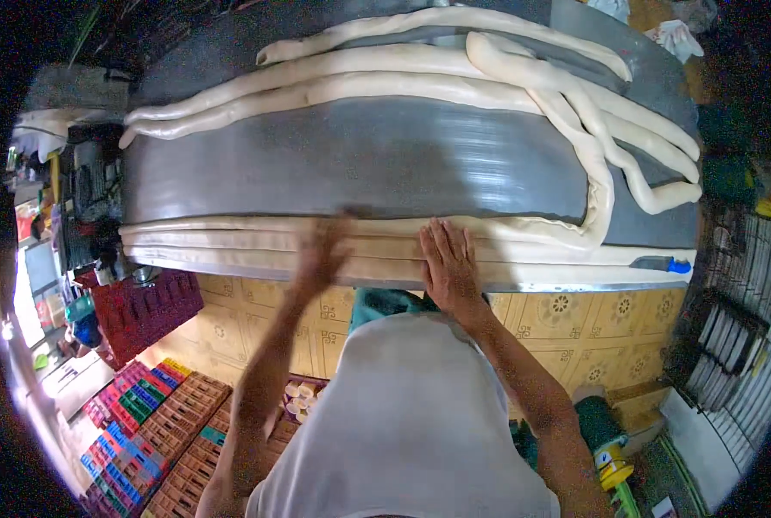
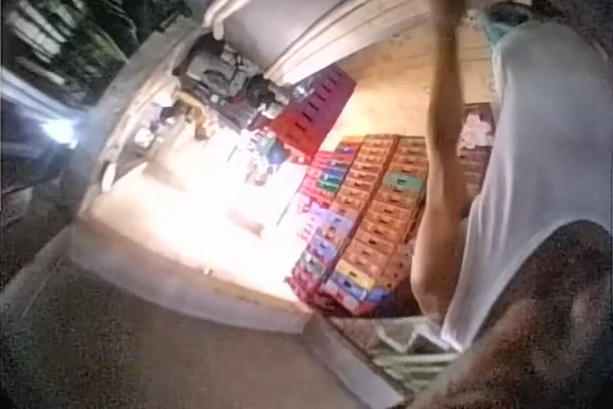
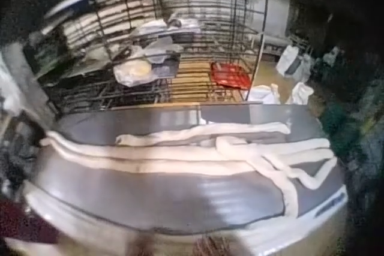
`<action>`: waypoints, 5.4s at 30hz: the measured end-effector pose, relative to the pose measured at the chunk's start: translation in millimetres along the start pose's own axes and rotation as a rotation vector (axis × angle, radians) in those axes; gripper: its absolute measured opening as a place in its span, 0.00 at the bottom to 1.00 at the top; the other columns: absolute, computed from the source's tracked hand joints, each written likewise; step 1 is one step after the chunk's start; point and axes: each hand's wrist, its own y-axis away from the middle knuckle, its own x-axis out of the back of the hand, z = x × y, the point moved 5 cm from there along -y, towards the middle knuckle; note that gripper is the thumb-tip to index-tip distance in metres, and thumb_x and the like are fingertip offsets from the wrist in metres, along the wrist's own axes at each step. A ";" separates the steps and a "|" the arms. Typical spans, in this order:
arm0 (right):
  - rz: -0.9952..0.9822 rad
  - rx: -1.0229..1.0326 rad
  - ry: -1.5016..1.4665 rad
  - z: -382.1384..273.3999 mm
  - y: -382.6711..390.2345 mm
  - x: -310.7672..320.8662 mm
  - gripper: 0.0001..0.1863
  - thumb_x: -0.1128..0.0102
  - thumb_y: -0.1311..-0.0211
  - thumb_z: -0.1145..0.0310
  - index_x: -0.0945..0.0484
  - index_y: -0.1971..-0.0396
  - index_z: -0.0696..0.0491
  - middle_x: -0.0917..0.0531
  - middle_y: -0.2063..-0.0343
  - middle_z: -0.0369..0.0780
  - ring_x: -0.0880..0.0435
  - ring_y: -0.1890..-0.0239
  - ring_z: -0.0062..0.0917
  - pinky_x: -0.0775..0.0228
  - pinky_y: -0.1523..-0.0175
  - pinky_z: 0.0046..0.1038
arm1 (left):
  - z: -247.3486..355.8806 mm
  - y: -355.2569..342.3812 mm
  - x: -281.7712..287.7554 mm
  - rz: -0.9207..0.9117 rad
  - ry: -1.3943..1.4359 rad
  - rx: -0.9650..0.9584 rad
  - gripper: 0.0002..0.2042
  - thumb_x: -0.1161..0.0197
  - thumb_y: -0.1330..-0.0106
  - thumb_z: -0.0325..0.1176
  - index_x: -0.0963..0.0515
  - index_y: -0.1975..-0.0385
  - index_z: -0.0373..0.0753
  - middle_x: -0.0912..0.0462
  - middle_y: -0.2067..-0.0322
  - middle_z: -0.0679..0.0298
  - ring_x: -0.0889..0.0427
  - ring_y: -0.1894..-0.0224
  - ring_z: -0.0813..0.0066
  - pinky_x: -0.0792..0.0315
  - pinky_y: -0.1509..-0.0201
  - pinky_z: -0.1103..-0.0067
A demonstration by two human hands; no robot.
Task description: Braiding long strands of dough on a production table to form a large loaf.
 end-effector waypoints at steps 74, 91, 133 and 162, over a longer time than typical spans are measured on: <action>-0.102 -0.102 0.082 159.0 32.8 77.4 0.34 0.47 0.19 0.51 0.34 0.21 0.52 0.33 0.21 0.49 0.38 0.19 0.52 0.50 0.20 0.66 | 222.7 -66.3 -39.4 -0.026 -0.092 -0.182 0.35 0.52 0.16 0.55 0.46 0.15 0.48 0.51 0.14 0.52 0.53 0.15 0.35 0.55 0.20 0.30; -0.114 -0.002 0.184 61.0 -22.2 28.7 0.37 0.43 0.24 0.49 0.33 0.22 0.53 0.36 0.22 0.55 0.41 0.20 0.61 0.54 0.22 0.73 | 169.9 -60.8 -19.2 0.192 -0.236 -0.134 0.38 0.44 0.20 0.56 0.42 0.16 0.46 0.45 0.16 0.52 0.49 0.16 0.35 0.53 0.20 0.31; -0.158 0.053 0.006 192.4 29.4 83.2 0.32 0.45 0.22 0.57 0.32 0.25 0.58 0.32 0.24 0.51 0.35 0.22 0.52 0.49 0.20 0.63 | 301.2 -109.3 -61.1 0.017 -0.219 -0.089 0.37 0.44 0.19 0.51 0.46 0.15 0.45 0.50 0.15 0.50 0.55 0.15 0.33 0.58 0.18 0.34; 0.331 -0.323 -0.009 422.5 85.3 212.8 0.39 0.31 0.33 0.71 0.35 0.24 0.63 0.27 0.29 0.60 0.30 0.25 0.57 0.39 0.21 0.52 | 249.2 -85.8 -53.4 0.105 0.616 0.163 0.28 0.31 0.23 0.39 0.25 0.26 0.42 0.20 0.29 0.55 0.28 0.24 0.52 0.44 0.18 0.55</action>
